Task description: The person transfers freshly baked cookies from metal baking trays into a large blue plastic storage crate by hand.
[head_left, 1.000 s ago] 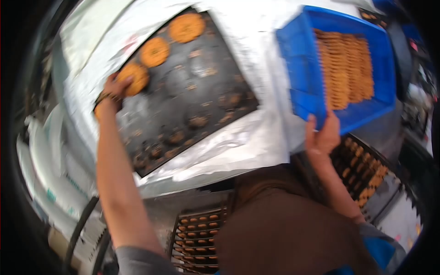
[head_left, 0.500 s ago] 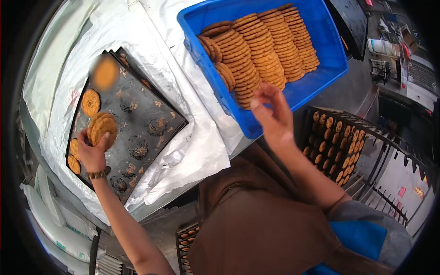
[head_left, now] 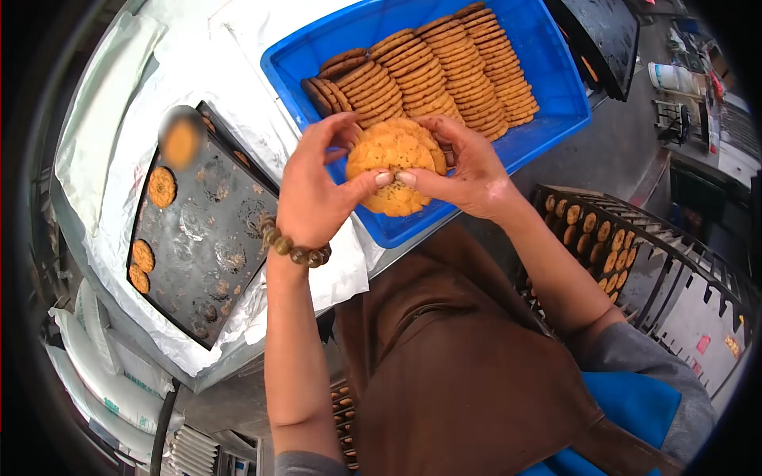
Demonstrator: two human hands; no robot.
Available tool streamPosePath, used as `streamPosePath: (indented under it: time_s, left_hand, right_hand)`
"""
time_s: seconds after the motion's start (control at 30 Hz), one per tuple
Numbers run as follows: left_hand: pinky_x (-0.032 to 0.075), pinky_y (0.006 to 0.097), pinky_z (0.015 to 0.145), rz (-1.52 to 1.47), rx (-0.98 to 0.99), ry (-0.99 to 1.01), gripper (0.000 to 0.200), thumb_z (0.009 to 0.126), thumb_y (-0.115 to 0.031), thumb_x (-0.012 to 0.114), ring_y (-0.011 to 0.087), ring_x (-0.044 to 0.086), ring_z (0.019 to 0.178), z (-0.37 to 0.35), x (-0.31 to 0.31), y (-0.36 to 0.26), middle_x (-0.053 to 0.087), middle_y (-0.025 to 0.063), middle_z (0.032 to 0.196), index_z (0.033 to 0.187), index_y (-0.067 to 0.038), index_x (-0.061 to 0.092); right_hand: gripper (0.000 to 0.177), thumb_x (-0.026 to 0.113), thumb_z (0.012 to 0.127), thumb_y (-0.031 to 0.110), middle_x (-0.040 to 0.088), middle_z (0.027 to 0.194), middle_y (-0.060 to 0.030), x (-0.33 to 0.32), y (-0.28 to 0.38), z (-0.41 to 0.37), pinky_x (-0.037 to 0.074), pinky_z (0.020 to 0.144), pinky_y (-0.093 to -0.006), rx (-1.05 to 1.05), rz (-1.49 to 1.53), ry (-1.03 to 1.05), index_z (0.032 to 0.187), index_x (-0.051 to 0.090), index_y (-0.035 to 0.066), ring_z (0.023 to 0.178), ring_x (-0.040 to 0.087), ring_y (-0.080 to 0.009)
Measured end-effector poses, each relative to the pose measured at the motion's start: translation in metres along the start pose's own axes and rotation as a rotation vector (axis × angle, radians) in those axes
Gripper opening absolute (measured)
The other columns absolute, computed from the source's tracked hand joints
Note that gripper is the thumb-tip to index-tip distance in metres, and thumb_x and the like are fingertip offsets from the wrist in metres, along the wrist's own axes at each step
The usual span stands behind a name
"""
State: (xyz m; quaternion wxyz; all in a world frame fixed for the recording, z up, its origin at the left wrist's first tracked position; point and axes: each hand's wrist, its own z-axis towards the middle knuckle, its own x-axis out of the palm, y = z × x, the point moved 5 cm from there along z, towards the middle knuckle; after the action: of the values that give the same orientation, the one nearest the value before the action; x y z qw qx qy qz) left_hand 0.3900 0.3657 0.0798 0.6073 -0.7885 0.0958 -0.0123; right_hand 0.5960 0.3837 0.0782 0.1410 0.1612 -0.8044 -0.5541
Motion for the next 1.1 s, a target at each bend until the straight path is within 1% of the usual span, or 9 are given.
streamPosePath:
  time_s: [0.03,0.1,0.17,0.3,0.4,0.57,0.77,0.9,1.1]
  left_hand:
    - [0.051,0.0387,0.107,0.259,0.084,-0.098,0.067,0.086,-0.006,0.084,0.0219,0.059,0.127,-0.003,-0.003,-0.002,0.06,0.0135,0.134,0.144,0.002,0.05]
    - [0.049,0.0398,0.107,0.069,-0.032,-0.353,0.055,0.093,-0.015,0.08,0.0235,0.058,0.129,-0.016,-0.019,0.02,0.059,0.0151,0.139,0.139,0.003,0.057]
    - [0.055,0.034,0.095,-0.001,-0.2,-0.576,0.049,0.093,-0.016,0.082,0.0178,0.064,0.113,-0.037,-0.04,0.053,0.066,0.0116,0.124,0.132,0.005,0.061]
    - [0.054,0.0288,0.087,0.098,-0.324,-0.68,0.037,0.096,-0.016,0.078,0.0139,0.066,0.101,-0.084,-0.042,0.089,0.07,0.0082,0.11,0.125,0.004,0.064]
    - [0.054,0.0273,0.084,0.08,-0.399,-0.7,0.033,0.097,-0.015,0.077,0.0131,0.066,0.097,-0.113,-0.023,0.113,0.071,0.0072,0.107,0.122,0.003,0.065]
    - [0.056,0.0278,0.083,-0.065,-0.46,-0.721,0.032,0.096,-0.012,0.076,0.014,0.067,0.098,-0.141,0.007,0.133,0.07,0.0089,0.111,0.122,0.004,0.064]
    - [0.057,0.0287,0.084,-0.103,-0.468,-0.753,0.031,0.097,-0.011,0.075,0.0146,0.067,0.099,-0.158,0.008,0.141,0.069,0.01,0.115,0.122,0.004,0.064]
    - [0.057,0.0288,0.084,-0.056,-0.484,-0.754,0.028,0.097,-0.01,0.074,0.0142,0.067,0.098,-0.164,-0.006,0.147,0.07,0.0083,0.113,0.121,0.003,0.065]
    - [0.056,0.0286,0.083,-0.041,-0.481,-0.755,0.025,0.097,-0.012,0.074,0.0135,0.067,0.097,-0.173,-0.015,0.151,0.071,0.0066,0.108,0.118,0.001,0.067]
  right_hand:
    - [0.067,0.087,0.084,0.017,0.071,0.117,-0.0155,-0.005,-0.011,-0.001,0.059,0.09,-0.0353,0.01,-0.034,-0.029,0.138,0.053,-0.003,0.105,0.072,-0.022]
    - [0.062,0.085,0.082,0.022,0.072,0.107,-0.0185,-0.01,-0.034,0.0,0.06,0.085,-0.0389,-0.032,-0.367,-0.09,0.131,0.055,-0.003,0.097,0.073,-0.0279]
    - [0.058,0.083,0.081,0.026,0.073,0.098,-0.0214,-0.005,-0.046,0.004,0.06,0.079,-0.0425,-0.074,-0.7,-0.152,0.124,0.058,-0.003,0.089,0.075,-0.0339]
    - [0.047,0.076,0.08,0.029,0.07,0.085,-0.0226,0.028,-0.053,0.016,0.057,0.073,-0.0517,0.028,-0.964,-0.113,0.113,0.062,-0.001,0.081,0.072,-0.0388]
    - [0.058,0.073,0.086,0.038,0.073,0.097,-0.0251,0.054,-0.082,0.021,0.057,0.071,-0.0506,0.038,-1.204,0.102,0.13,0.059,0.002,0.087,0.074,-0.039]
    - [0.051,0.066,0.092,0.043,0.075,0.102,-0.0247,0.042,-0.096,0.033,0.058,0.078,-0.0496,0.081,-1.077,0.225,0.12,0.064,0.001,0.09,0.074,-0.0393]
    - [0.058,0.067,0.095,0.05,0.074,0.101,-0.0261,-0.001,-0.1,0.069,0.056,0.091,-0.0498,0.19,-0.715,0.043,0.115,0.067,-0.005,0.1,0.071,-0.0422]
    - [0.05,0.073,0.093,0.046,0.074,0.098,-0.0248,0.028,-0.107,0.102,0.056,0.088,-0.0498,0.096,-1.111,0.145,0.107,0.071,-0.002,0.097,0.071,-0.0425]
    - [0.04,0.075,0.094,0.038,0.074,0.094,-0.023,0.046,-0.105,0.122,0.057,0.088,-0.0493,0.038,-1.036,0.01,0.103,0.072,-0.001,0.097,0.072,-0.0415]
